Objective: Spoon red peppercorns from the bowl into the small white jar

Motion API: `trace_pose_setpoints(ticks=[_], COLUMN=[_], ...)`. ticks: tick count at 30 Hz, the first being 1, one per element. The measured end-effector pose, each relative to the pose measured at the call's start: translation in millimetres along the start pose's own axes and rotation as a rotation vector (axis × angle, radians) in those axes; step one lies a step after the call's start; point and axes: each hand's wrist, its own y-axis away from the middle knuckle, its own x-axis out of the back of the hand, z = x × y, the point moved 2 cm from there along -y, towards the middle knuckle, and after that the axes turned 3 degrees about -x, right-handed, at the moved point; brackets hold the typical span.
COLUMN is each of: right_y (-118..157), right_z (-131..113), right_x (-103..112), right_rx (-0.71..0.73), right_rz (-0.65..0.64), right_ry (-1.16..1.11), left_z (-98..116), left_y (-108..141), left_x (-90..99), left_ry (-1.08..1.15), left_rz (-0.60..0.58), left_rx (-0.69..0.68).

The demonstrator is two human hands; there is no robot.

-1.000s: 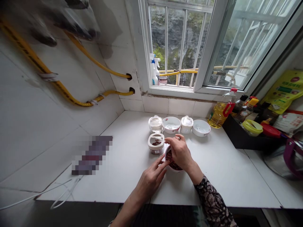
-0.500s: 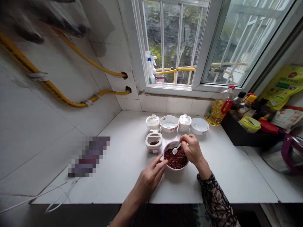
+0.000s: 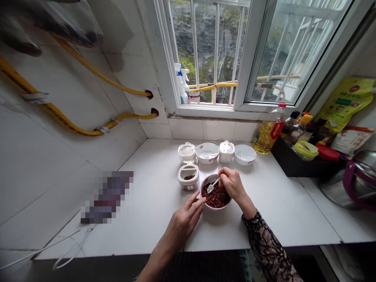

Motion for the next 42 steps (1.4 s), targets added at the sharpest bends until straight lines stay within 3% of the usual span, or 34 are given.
trace_pose_setpoints(ticks=[4,13,19,27,42], right_y=[2,0,1,-3,-6], right_z=[-5,3,1,3,-2], right_x=[-4,-3,-6,-1,4], right_rx=[0.051,-0.072,-0.110,-0.125,-0.136], right_rz=[-0.038,-0.044,-0.124,-0.032,0.002], right_ry=[0.030,-0.115,-0.156,-0.219,-0.343], left_z=[0,1,2,0,-1], left_y=[0,-1,-2,0,1], left_x=[0.0,-0.1,1.5,0.2,-0.8], left_ry=[0.001,-0.006,0.000,0.002,0.013], left_rz=[0.003,0.007,0.020,0.001,-0.006], left_rx=[-0.002,-0.004,-0.009,-0.002,0.007])
